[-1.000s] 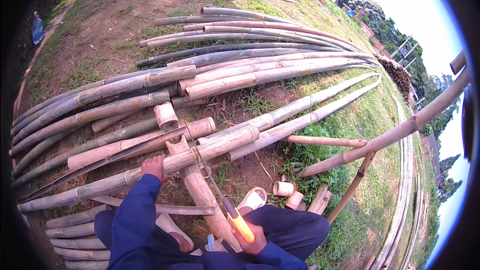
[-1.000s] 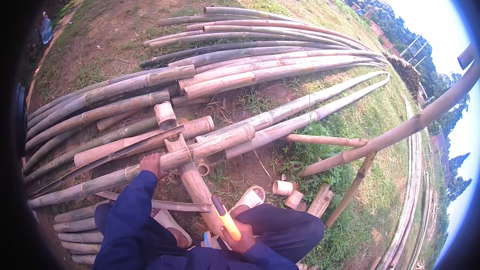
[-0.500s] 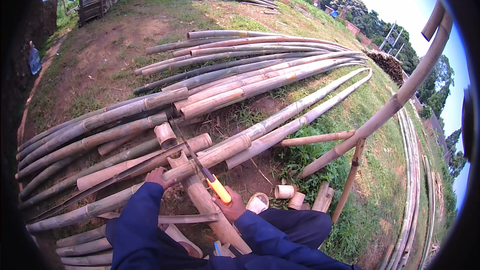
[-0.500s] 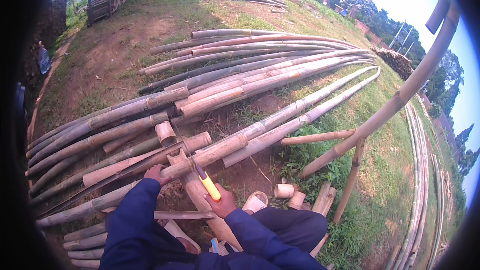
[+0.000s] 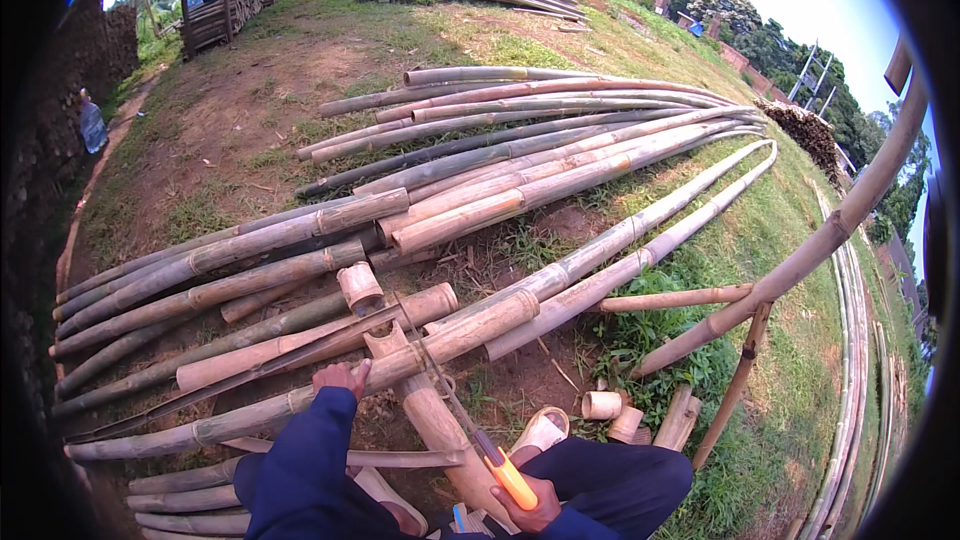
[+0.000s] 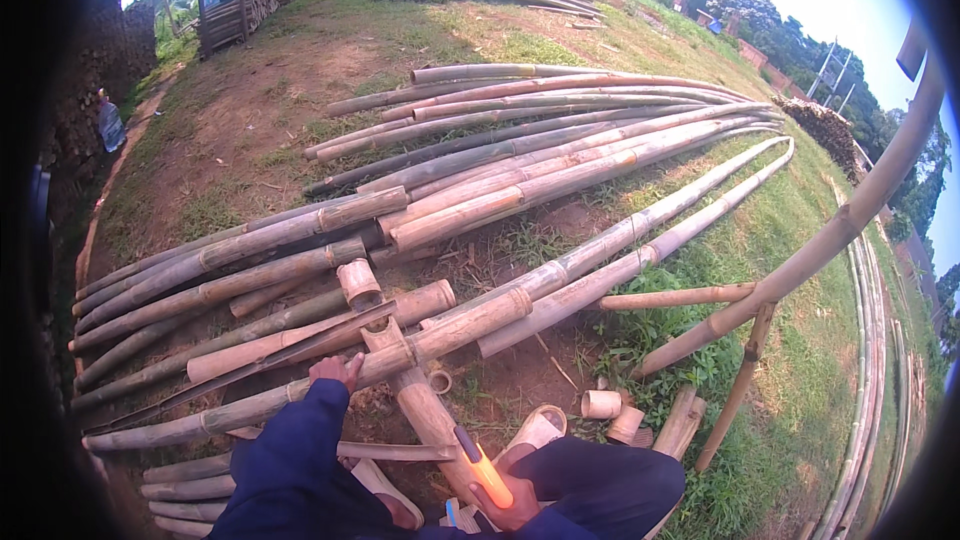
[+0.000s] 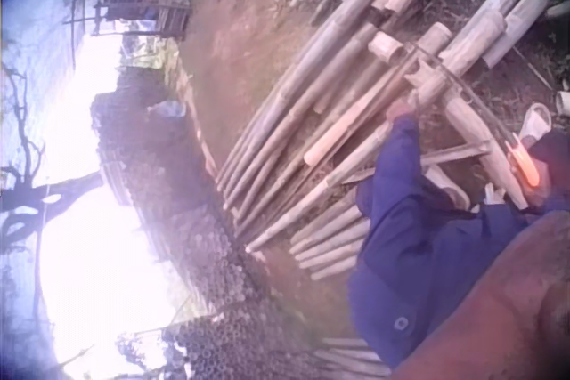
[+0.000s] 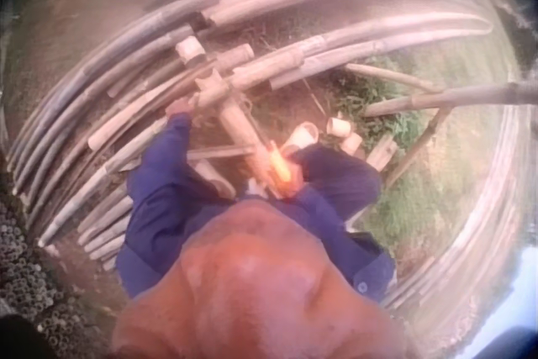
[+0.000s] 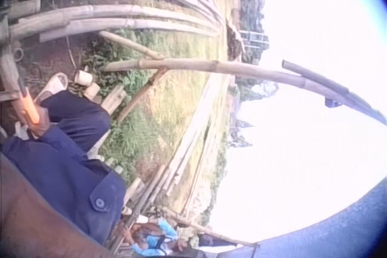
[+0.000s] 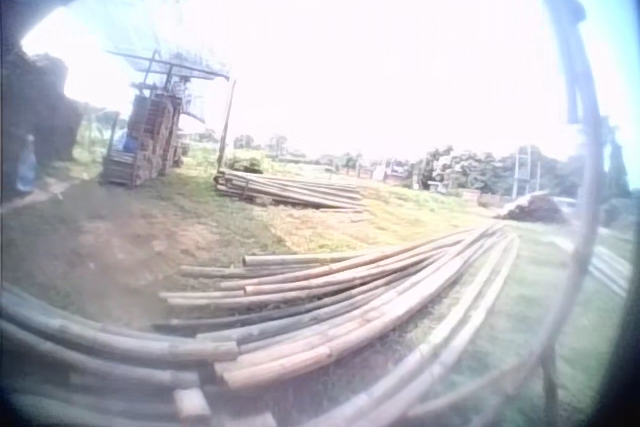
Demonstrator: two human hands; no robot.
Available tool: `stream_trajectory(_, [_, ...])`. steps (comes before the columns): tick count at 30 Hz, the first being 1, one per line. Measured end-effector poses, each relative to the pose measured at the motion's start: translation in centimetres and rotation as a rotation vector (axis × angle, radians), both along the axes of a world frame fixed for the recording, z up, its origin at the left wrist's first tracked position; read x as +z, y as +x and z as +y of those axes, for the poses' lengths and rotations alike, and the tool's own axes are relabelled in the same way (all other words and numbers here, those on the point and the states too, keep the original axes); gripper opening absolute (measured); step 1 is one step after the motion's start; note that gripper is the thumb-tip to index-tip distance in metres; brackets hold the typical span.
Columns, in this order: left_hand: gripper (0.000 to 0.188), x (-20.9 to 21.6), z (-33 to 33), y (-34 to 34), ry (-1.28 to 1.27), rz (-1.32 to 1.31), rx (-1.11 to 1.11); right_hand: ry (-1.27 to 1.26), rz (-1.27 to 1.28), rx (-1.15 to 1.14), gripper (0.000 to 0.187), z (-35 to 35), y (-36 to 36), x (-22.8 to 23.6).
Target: The person uses a hand saw to cut bamboo poles into shorter sections. They position the bamboo on a makeshift stand, saw through it, and then move the cut pieces aside.
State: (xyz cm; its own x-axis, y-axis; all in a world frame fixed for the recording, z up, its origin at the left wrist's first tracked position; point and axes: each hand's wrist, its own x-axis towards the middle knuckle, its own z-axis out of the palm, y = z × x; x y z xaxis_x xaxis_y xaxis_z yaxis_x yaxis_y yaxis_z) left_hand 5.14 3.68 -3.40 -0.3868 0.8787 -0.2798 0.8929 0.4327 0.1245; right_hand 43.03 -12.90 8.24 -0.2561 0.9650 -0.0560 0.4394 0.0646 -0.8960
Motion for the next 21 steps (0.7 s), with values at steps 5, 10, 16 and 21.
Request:
stream_trajectory(5, [0.079, 1.3, 0.8, 1.3, -0.01, -0.028, 0.056, 0.008, -0.026, 0.025, 0.023, -0.4, 1.4, 1.1])
stream_trajectory(10, [0.076, 1.2, 0.1, -0.4, 0.009, -0.052, 0.092, -0.093, 0.173, -0.012, 0.02, 11.9, -6.7, -2.5])
stream_trajectory(16, [0.077, 0.9, 0.2, 0.7, 0.03, -0.069, 0.037, -0.11, -0.066, 0.002, 0.035, -0.6, 0.1, 3.3])
stream_trajectory(21, [0.08, 1.3, 0.2, 0.9, 0.015, -0.061, 0.076, -0.101, -0.027, 0.008, 0.02, 2.0, -1.3, 1.0])
